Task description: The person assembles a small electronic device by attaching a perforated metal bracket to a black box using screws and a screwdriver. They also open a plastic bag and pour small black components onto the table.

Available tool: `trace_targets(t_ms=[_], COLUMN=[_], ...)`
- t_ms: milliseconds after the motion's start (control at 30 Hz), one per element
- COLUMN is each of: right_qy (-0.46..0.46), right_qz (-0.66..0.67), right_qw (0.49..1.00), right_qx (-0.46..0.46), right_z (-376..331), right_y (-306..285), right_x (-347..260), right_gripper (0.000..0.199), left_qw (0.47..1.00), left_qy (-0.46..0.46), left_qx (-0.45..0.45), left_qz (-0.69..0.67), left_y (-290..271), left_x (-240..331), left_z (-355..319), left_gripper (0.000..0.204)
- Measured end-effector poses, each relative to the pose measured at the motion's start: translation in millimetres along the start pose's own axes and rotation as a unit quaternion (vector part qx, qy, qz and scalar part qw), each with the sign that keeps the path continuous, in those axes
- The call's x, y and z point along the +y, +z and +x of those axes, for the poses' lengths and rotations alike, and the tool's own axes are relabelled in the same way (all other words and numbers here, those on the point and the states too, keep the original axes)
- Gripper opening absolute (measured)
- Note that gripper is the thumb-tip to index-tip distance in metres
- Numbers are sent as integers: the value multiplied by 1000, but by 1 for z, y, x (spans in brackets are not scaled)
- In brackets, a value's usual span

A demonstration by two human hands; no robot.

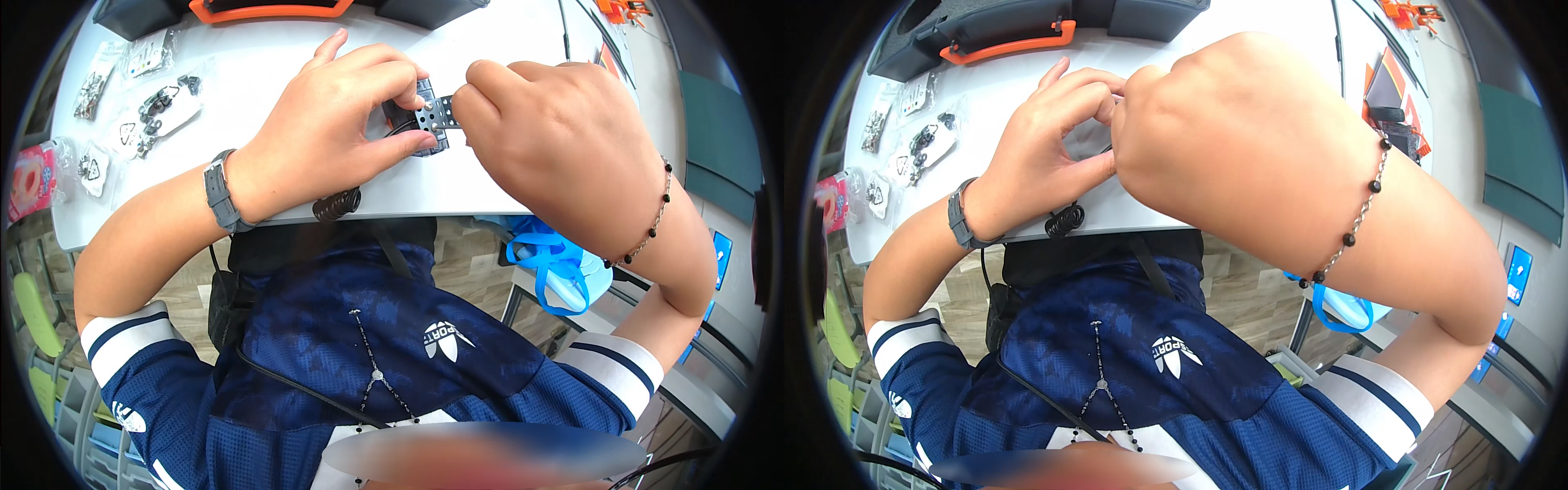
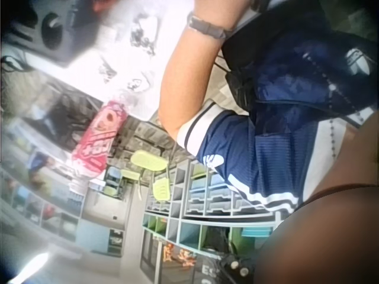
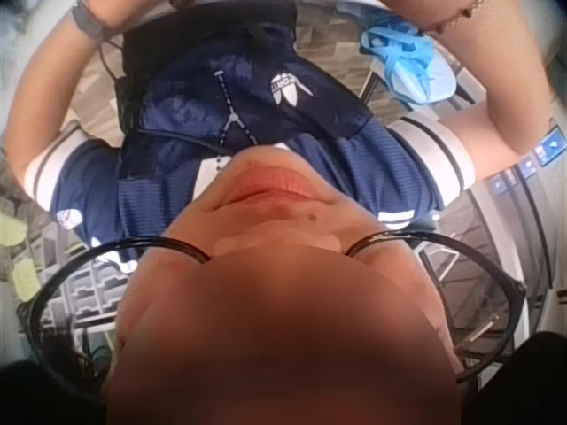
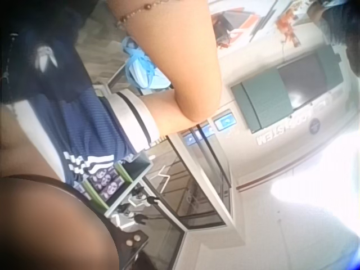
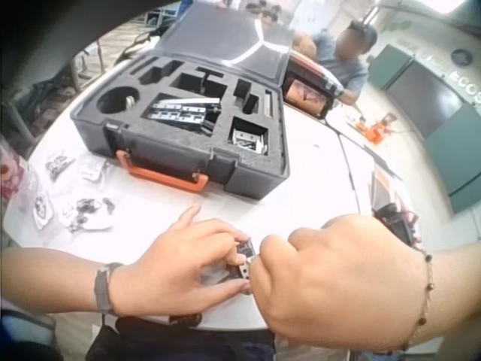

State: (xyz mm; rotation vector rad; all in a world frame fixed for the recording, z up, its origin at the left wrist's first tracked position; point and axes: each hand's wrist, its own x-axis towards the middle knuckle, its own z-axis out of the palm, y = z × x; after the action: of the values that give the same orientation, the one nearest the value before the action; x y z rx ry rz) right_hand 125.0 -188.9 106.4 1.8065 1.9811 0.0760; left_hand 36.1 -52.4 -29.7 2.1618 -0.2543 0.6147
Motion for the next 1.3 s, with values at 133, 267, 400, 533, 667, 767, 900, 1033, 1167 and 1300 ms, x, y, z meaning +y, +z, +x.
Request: trace_targets(t_ms=[133, 267, 400, 533, 667, 767, 900, 1033, 1167, 1300], right_qy=[-36, -11, 10, 1, -17, -31, -7, 18, 17, 39], right_qz=[-37, 5, 60, 22, -24, -58, -14, 49, 50, 84], right_qw=[996, 996, 998, 1000, 999, 994, 996, 998, 998, 994], right_qx=[-80, -93, 8, 20, -12, -83, -85, -27, -39, -58], right_z=[2, 0, -3, -2, 0, 0, 0, -3, 0, 3], right_y=[-6, -3, 2, 1, 0, -5, 0, 2, -3, -10], right_x=[3, 5, 6, 2, 2, 4, 9, 10, 13, 15], right_gripper=[11, 13, 14, 16, 16, 17, 20, 21, 20, 19], left_qw=[1000, 999, 1000, 1000, 1000, 1000, 999, 998, 995, 994], left_qy=[-5, -30, -9, -1, 1, -7, -29, -34, -54, -68], left_qx=[-5, -36, -14, -5, -9, -21, -42, -52, -83, -87], left_qz=[3, -14, -2, 1, 4, -2, -16, -12, -4, 5], left_y=[0, -4, -2, 0, -1, -3, -6, -5, -7, -5], left_x=[0, 5, 2, 1, 1, 2, 5, 7, 8, 9], left_z=[0, 2, 2, 1, 1, 1, 1, 2, 2, 4], left_gripper=[35, 20, 29, 35, 32, 26, 24, 38, 50, 49])
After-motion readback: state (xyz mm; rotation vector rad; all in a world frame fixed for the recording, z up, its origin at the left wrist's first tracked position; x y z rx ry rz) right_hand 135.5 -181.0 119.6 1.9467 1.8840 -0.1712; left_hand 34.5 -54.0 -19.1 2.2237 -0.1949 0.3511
